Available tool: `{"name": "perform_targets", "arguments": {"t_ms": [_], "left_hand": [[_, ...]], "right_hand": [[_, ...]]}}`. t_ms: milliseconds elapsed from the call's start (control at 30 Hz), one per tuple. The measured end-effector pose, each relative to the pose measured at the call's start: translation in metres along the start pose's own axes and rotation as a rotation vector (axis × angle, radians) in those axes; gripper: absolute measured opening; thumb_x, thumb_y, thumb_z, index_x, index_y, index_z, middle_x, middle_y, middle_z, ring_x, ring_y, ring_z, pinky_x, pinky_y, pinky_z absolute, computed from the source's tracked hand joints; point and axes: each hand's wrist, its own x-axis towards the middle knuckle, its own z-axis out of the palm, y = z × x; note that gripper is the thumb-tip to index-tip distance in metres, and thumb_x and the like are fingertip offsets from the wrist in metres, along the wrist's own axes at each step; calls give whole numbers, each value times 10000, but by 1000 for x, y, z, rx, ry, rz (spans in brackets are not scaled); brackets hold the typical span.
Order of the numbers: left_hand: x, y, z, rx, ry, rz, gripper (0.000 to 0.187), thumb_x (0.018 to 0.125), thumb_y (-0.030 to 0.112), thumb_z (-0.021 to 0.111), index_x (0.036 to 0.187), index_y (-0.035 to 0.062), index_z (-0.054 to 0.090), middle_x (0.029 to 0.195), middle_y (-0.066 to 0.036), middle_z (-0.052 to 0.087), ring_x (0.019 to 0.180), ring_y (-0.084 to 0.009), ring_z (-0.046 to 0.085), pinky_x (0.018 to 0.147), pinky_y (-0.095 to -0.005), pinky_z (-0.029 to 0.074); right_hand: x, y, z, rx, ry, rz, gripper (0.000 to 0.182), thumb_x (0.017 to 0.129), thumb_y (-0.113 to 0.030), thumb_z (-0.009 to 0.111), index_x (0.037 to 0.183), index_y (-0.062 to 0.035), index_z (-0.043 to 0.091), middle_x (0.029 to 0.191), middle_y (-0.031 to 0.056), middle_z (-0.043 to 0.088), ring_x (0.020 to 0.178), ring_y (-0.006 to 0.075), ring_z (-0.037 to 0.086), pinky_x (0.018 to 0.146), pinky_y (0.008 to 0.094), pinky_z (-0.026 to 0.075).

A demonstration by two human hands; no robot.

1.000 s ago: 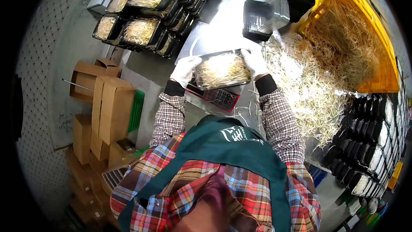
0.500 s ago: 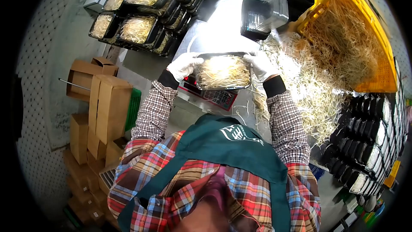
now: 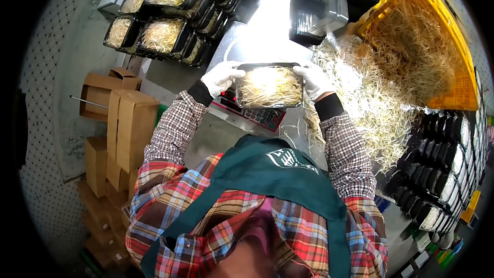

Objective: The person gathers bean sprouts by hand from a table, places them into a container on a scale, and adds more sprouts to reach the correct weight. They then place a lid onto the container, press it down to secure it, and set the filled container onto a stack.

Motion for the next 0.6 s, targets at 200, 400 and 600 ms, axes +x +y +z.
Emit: {"name": "perform_targets", "arguments": {"t_ms": [200,400,600], "left_hand": [[4,5,4,44,31,-4,388,861,-38,648,1240,-91,587,1155,-127,661,1021,-164,626,920,-280,498],[15,-7,-13,-105,-37,16,344,914,11,608,1255,-34,619,1245,-96,647,1072,-145,605,944,-283,486],[-9,26,16,67,16,18,281,921,113,673,1167,-23,669,1086,-79,696,949,-134,636,831,-272,518]], "right_hand": [[-26,-59,48,-1130,-27,-829,513,909,-235,676,1296,63,519,1260,237,577,1170,337,566,1030,425,431],[-35,-32,108,-1541,-103,-606,797,914,-466,583,1494,7,311,1516,243,350,1398,396,334,1171,541,196],[-35,-19,102,-1570,-41,-750,782,886,-499,594,1446,-5,363,1455,214,414,1355,371,371,1144,523,221]]}}
